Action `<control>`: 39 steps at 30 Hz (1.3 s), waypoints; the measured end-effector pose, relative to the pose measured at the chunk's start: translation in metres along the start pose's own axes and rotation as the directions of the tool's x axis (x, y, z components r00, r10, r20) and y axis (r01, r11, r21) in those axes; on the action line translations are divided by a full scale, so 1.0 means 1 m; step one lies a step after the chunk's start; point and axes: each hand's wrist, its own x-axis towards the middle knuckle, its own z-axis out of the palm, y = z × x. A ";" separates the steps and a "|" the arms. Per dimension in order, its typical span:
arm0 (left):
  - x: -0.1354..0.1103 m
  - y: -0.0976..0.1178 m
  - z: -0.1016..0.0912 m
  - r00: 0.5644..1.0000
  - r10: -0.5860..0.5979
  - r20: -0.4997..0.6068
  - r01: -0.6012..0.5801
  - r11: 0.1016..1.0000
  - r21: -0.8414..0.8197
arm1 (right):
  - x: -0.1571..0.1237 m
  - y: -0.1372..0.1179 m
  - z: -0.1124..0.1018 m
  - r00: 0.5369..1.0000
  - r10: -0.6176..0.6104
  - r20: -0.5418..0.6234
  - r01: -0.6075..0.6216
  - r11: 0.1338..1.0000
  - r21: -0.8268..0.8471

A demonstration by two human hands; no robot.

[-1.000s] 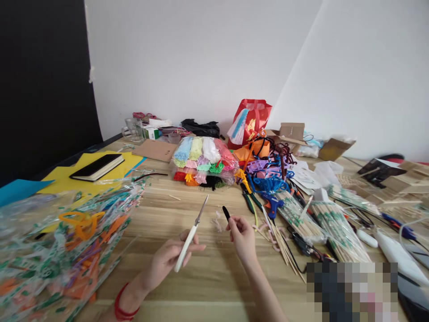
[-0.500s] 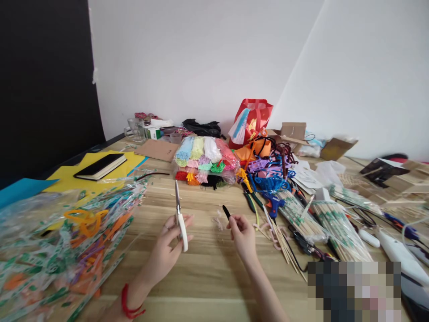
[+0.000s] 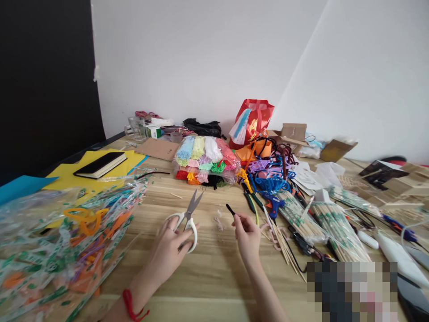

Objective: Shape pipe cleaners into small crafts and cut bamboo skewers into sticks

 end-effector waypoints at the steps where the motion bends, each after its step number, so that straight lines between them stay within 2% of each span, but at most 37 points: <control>1: 0.000 0.001 -0.001 1.000 -0.019 -0.015 0.020 0.997 0.076 | -0.001 -0.001 0.000 1.000 -0.012 -0.003 0.012 1.000 -0.001; 3: 0.000 0.003 -0.003 0.997 -0.058 -0.052 0.067 0.982 0.178 | -0.003 -0.005 -0.001 0.997 -0.070 -0.011 0.070 0.997 -0.013; 5: 0.000 0.006 -0.004 0.994 -0.070 -0.079 0.086 0.971 0.225 | -0.007 -0.010 -0.002 0.982 -0.190 -0.016 0.189 0.980 -0.059; 9: -0.001 0.013 -0.007 0.996 -0.011 -0.086 0.033 0.965 0.262 | -0.017 -0.022 0.000 0.876 -0.478 0.062 0.481 0.861 -0.165; 12: -0.002 0.019 -0.006 0.996 0.053 -0.071 -0.032 0.965 0.262 | -0.028 -0.025 0.005 0.799 -0.587 0.134 0.602 0.774 -0.197; 14: -0.004 0.022 -0.004 0.994 0.089 -0.065 -0.069 0.962 0.263 | -0.033 -0.023 0.009 0.769 -0.613 0.181 0.639 0.730 -0.241; 17: -0.006 0.025 0.001 0.990 0.127 -0.060 -0.105 0.955 0.278 | -0.034 -0.018 0.012 0.771 -0.606 0.199 0.634 0.696 -0.337; 20: -0.008 0.026 0.003 0.990 0.133 -0.044 -0.114 0.948 0.297 | -0.029 -0.017 0.008 0.786 -0.596 0.163 0.604 0.686 -0.407; 24: -0.008 0.026 0.003 0.993 0.117 -0.035 -0.101 0.948 0.301 | -0.022 -0.021 0.003 0.781 -0.625 0.019 0.550 0.672 -0.496; 26: -0.008 0.027 0.003 0.993 0.114 -0.036 -0.098 0.950 0.296 | -0.024 -0.023 0.004 0.773 -0.634 -0.018 0.548 0.682 -0.485; 28: -0.008 0.026 0.003 0.992 0.120 -0.038 -0.104 0.952 0.287 | -0.027 -0.022 0.006 0.776 -0.628 0.059 0.590 0.689 -0.420; 30: -0.008 0.026 0.003 0.992 0.120 -0.037 -0.105 0.955 0.277 | -0.028 -0.018 0.007 0.767 -0.611 0.198 0.636 0.681 -0.362; 32: -0.008 0.025 0.003 0.994 0.103 -0.035 -0.090 0.959 0.267 | -0.023 -0.014 0.004 0.770 -0.589 0.246 0.636 0.671 -0.382; 33: -0.007 0.024 0.003 0.995 0.091 -0.032 -0.079 0.962 0.262 | -0.018 -0.012 0.001 0.782 -0.587 0.209 0.613 0.667 -0.424; 35: -0.007 0.023 0.003 0.998 0.066 -0.022 -0.058 0.966 0.250 | -0.008 -0.009 -0.006 0.802 -0.595 0.045 0.529 0.673 -0.517; 37: -0.007 0.022 0.004 0.999 0.048 -0.008 -0.044 0.970 0.239 | -0.003 -0.010 -0.011 0.790 -0.608 -0.083 0.475 0.692 -0.543; 38: -0.007 0.022 0.004 0.999 0.043 -0.002 -0.041 0.972 0.233 | -0.002 -0.010 -0.011 0.784 -0.615 -0.079 0.494 0.696 -0.522; 39: -0.007 0.022 0.005 0.999 0.042 0.002 -0.042 0.973 0.227 | -0.003 -0.011 -0.010 0.781 -0.624 -0.023 0.538 0.692 -0.481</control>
